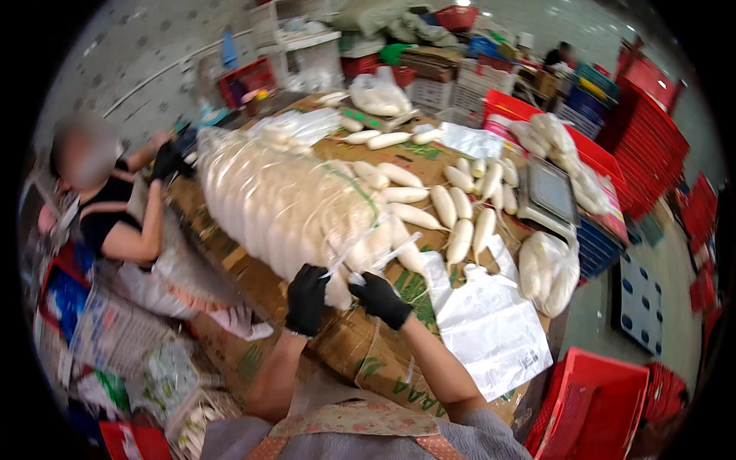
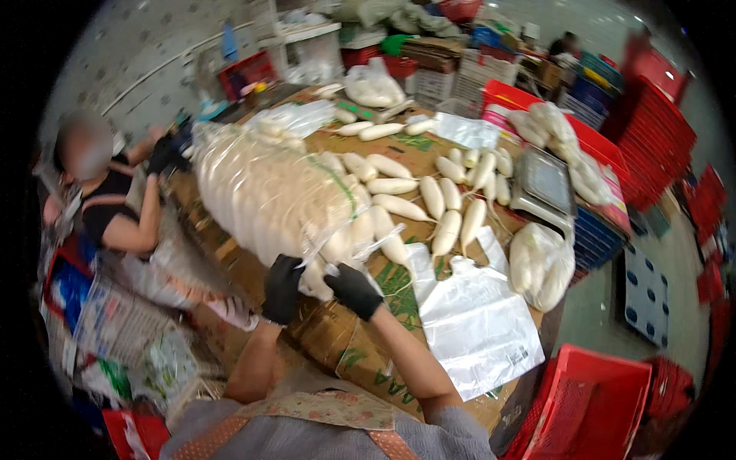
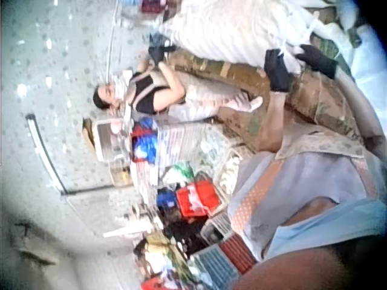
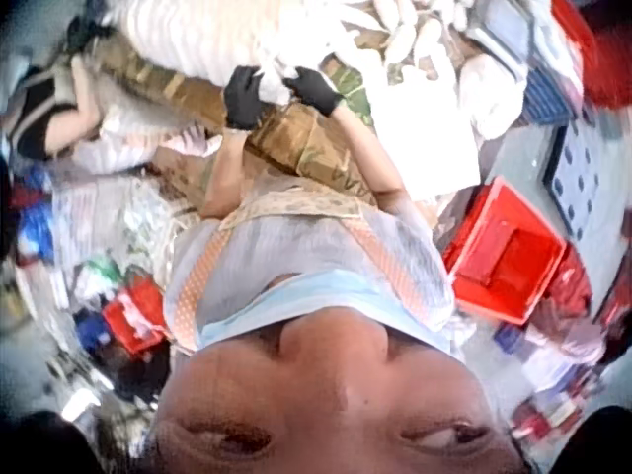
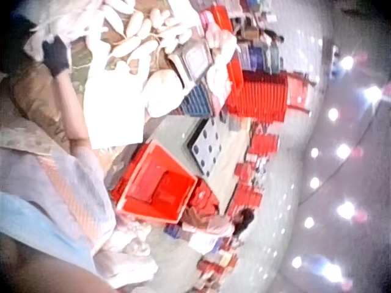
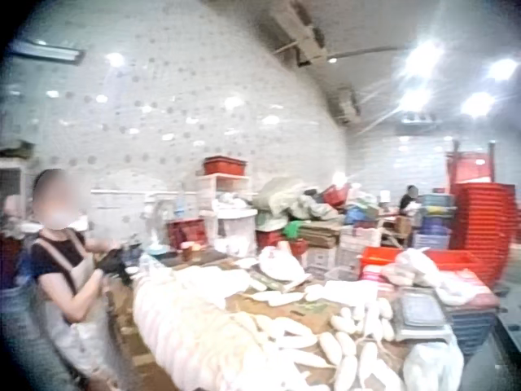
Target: The person peels white radishes using a curved knife, removing the green tops and outer skin. The peeled radishes are placed on a table, and the green peels are collected in a plastic bag.
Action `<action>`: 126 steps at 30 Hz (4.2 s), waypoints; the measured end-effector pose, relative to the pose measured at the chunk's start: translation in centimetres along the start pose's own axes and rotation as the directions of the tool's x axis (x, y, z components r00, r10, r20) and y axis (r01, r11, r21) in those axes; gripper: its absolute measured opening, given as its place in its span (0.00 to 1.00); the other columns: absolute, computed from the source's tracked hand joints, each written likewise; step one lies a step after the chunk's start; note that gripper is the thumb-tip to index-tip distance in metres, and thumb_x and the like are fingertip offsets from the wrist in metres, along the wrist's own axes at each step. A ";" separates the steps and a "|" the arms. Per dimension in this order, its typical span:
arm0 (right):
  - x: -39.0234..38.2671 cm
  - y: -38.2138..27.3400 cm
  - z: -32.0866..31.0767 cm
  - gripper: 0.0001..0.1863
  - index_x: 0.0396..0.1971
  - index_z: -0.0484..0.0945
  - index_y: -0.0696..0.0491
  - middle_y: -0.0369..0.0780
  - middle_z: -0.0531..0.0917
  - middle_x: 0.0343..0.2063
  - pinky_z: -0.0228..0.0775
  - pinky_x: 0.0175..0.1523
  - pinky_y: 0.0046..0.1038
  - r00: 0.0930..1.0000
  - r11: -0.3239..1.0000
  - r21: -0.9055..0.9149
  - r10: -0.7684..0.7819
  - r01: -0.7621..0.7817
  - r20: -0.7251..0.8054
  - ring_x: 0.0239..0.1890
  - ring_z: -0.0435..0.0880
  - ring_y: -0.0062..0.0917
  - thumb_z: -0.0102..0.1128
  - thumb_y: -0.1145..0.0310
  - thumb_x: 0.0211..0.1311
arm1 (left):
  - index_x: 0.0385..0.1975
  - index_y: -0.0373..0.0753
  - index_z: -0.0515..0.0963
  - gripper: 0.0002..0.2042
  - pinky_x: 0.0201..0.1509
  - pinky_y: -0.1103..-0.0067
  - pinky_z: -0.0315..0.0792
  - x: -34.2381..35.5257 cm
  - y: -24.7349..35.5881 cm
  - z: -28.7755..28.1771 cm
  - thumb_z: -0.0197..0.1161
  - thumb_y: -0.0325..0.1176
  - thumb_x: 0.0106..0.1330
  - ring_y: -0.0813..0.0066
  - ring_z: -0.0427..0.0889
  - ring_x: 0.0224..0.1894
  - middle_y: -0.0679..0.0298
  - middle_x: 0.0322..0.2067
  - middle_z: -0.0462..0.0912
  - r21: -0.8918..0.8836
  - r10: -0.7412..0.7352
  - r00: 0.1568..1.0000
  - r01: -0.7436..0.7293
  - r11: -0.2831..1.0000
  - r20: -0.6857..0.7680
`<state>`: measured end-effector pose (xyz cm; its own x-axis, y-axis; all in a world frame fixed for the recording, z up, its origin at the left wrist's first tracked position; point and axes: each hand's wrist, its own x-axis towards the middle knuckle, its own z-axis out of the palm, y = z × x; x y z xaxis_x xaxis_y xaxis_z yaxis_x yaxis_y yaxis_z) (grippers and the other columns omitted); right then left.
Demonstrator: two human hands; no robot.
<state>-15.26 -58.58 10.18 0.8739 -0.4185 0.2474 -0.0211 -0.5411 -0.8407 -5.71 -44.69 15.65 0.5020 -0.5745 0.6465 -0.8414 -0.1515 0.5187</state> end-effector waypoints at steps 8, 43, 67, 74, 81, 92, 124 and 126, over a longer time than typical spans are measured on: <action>-2.4 -4.5 -1.9 0.17 0.37 0.71 0.58 0.46 0.78 0.24 0.67 0.31 0.30 0.947 0.988 0.128 0.122 -0.087 -0.297 0.25 0.78 0.33 0.53 0.61 0.53 | 0.26 0.32 0.70 0.04 0.33 0.75 0.67 0.1 0.1 0.8 0.55 0.24 0.54 0.60 0.73 0.28 0.55 0.25 0.71 -0.163 -0.181 0.983 0.175 0.971 -0.023; 14.4 -16.9 -3.9 0.15 0.37 0.71 0.57 0.39 0.72 0.16 0.65 0.23 0.29 0.876 -0.052 -0.893 -0.173 0.448 0.450 0.20 0.75 0.28 0.50 0.75 0.44 | 0.24 0.42 0.70 0.06 0.23 0.89 0.59 2.9 -9.9 -1.7 0.52 0.34 0.61 0.91 0.61 0.21 0.77 0.21 0.66 -0.834 -0.282 0.809 0.550 0.050 0.516; 36.3 -12.8 7.7 0.18 0.44 0.70 0.50 0.40 0.74 0.19 0.64 0.23 0.34 0.792 0.014 -0.875 -0.432 0.484 0.432 0.21 0.75 0.31 0.51 0.62 0.52 | 0.33 0.32 0.75 0.10 0.37 0.83 0.67 -5.2 -13.2 -9.0 0.59 0.32 0.56 0.84 0.72 0.34 0.65 0.30 0.78 -0.494 -0.089 0.574 0.765 0.414 0.814; 47.6 -16.6 8.9 0.12 0.33 0.76 0.51 0.44 0.79 0.24 0.70 0.29 0.36 0.898 0.302 -0.937 -0.439 0.175 0.026 0.27 0.79 0.35 0.48 0.64 0.51 | 0.32 0.34 0.74 0.13 0.38 0.79 0.67 -5.9 -14.2 -13.2 0.52 0.39 0.61 0.77 0.72 0.32 0.60 0.28 0.76 -0.527 0.006 0.635 0.635 0.565 0.772; 39.4 -20.9 0.1 0.16 0.24 0.79 0.50 0.42 0.79 0.25 0.70 0.34 0.35 0.923 -0.073 -0.921 -0.028 0.382 0.384 0.30 0.79 0.36 0.52 0.53 0.44 | 0.30 0.34 0.71 0.08 0.34 0.78 0.66 0.9 -22.4 -16.2 0.53 0.34 0.61 0.75 0.69 0.29 0.64 0.25 0.72 -0.393 -0.445 0.851 0.524 0.755 0.279; 30.6 -18.0 4.4 0.09 0.33 0.75 0.52 0.38 0.75 0.16 0.66 0.21 0.30 0.859 -0.094 -0.903 -0.281 0.420 0.429 0.20 0.77 0.28 0.48 0.70 0.51 | 0.34 0.37 0.71 0.21 0.40 0.67 0.68 20.5 -28.4 -8.1 0.62 0.45 0.44 0.58 0.72 0.38 0.53 0.34 0.72 0.348 -0.318 0.947 0.284 0.893 0.043; 42.2 -12.5 15.0 0.23 0.45 0.68 0.56 0.40 0.74 0.18 0.64 0.22 0.30 0.812 -0.019 -0.905 -0.434 0.426 0.391 0.20 0.75 0.28 0.52 0.72 0.42 | 0.17 0.37 0.64 0.09 0.23 0.85 0.60 15.4 -31.7 -6.5 0.59 0.21 0.49 0.85 0.62 0.20 0.71 0.16 0.63 -0.669 -0.523 0.772 0.176 0.722 -0.361; 43.2 -11.8 15.6 0.24 0.45 0.68 0.56 0.40 0.74 0.18 0.64 0.22 0.30 0.794 -0.018 -0.909 -0.480 0.417 0.373 0.20 0.75 0.28 0.52 0.72 0.42 | 0.20 0.37 0.66 0.07 0.25 0.85 0.62 14.9 -31.7 -6.6 0.59 0.21 0.50 0.86 0.63 0.22 0.72 0.17 0.65 -0.744 -0.587 0.744 0.188 0.642 -0.318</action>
<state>30.31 -58.85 23.22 0.8852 0.1998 0.4201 -0.0771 -0.8276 0.5560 29.73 -43.09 12.54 0.9314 -0.0825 0.3545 -0.2966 0.3926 0.8706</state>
